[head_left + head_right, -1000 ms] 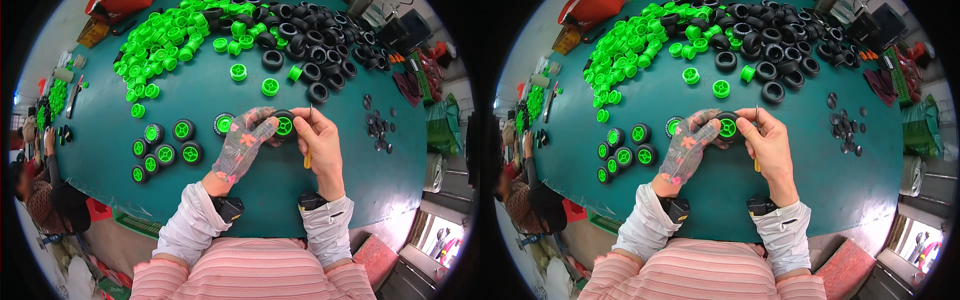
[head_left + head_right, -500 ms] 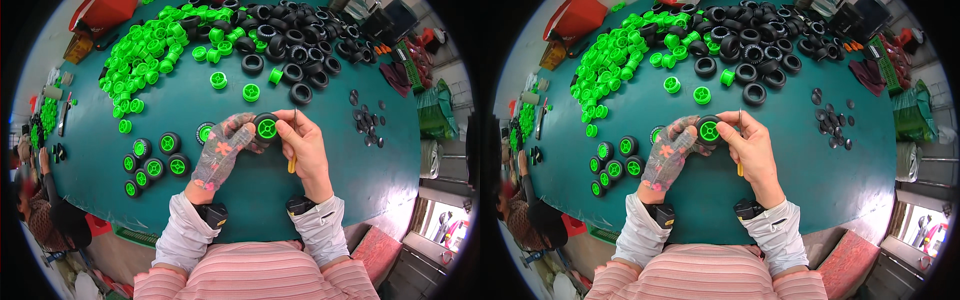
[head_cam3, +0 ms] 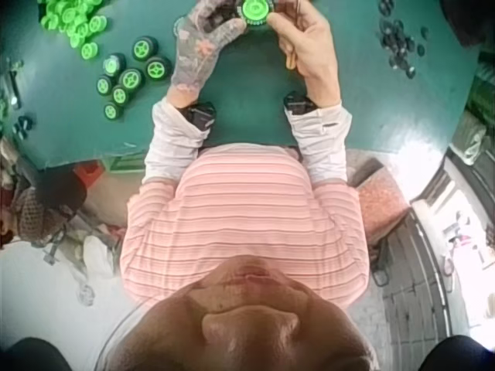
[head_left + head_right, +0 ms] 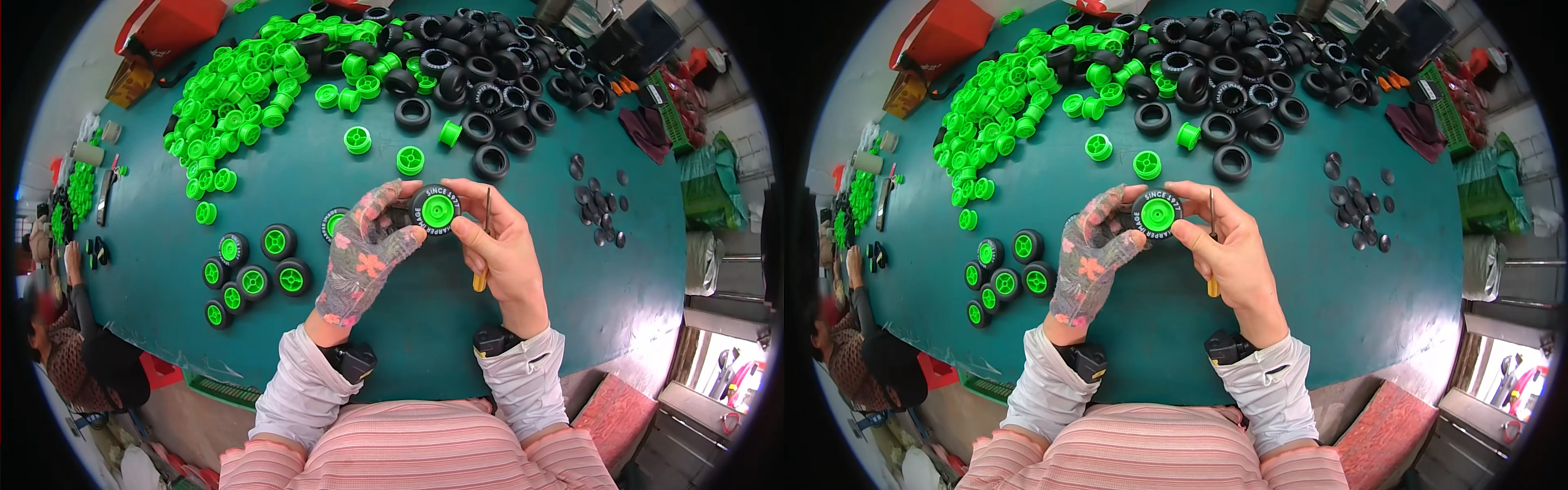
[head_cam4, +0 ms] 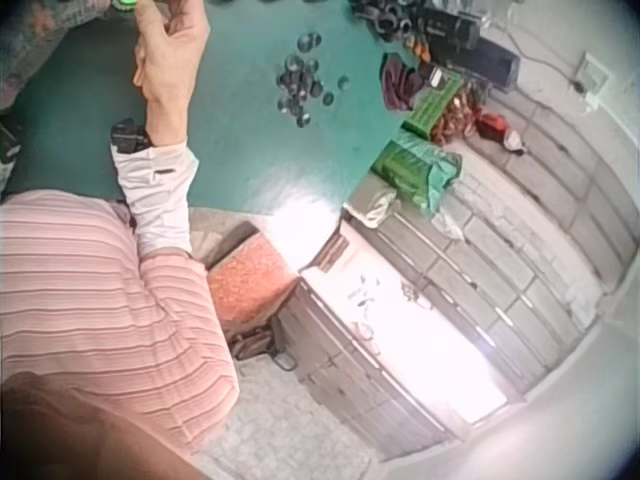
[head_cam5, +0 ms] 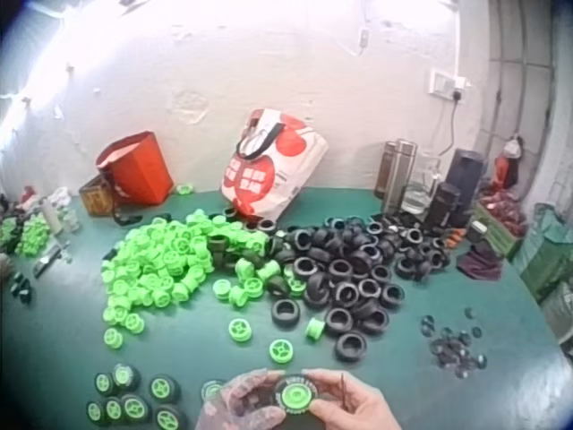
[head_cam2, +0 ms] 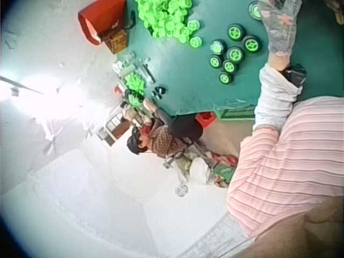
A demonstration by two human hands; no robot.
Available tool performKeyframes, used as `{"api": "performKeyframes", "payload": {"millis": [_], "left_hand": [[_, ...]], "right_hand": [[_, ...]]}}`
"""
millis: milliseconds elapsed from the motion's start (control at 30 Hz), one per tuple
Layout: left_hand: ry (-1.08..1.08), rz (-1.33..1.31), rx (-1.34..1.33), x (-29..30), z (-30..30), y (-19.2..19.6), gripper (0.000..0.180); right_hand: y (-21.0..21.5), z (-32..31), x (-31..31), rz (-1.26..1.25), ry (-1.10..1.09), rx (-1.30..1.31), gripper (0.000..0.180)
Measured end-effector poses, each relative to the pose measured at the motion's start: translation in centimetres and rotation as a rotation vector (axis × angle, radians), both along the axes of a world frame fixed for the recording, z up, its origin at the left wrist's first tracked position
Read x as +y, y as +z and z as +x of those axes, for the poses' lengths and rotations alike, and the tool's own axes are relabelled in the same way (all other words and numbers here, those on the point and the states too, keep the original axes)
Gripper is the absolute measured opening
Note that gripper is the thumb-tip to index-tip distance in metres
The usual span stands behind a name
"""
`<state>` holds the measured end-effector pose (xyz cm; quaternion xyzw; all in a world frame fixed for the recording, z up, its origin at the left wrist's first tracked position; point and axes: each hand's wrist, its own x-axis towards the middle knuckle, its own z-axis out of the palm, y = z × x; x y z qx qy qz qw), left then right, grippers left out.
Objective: Assembling green plastic rims into black rubber tires at a work table.
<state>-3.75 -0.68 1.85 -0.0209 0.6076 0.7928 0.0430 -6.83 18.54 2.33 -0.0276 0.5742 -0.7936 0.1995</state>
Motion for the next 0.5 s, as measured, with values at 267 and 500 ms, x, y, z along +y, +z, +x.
{"api": "performKeyframes", "payload": {"millis": [267,500], "left_hand": [[0.077,0.0,-0.084,0.2,0.3,-0.1,0.047],[0.015,-0.078,-0.009,-0.5,0.4,0.6,0.053]], "right_hand": [[0.7,0.4,-0.7,0.26,0.028,0.062,0.033],[0.4,0.9,-1.6,0.413,-0.122,0.615,0.026]]}}
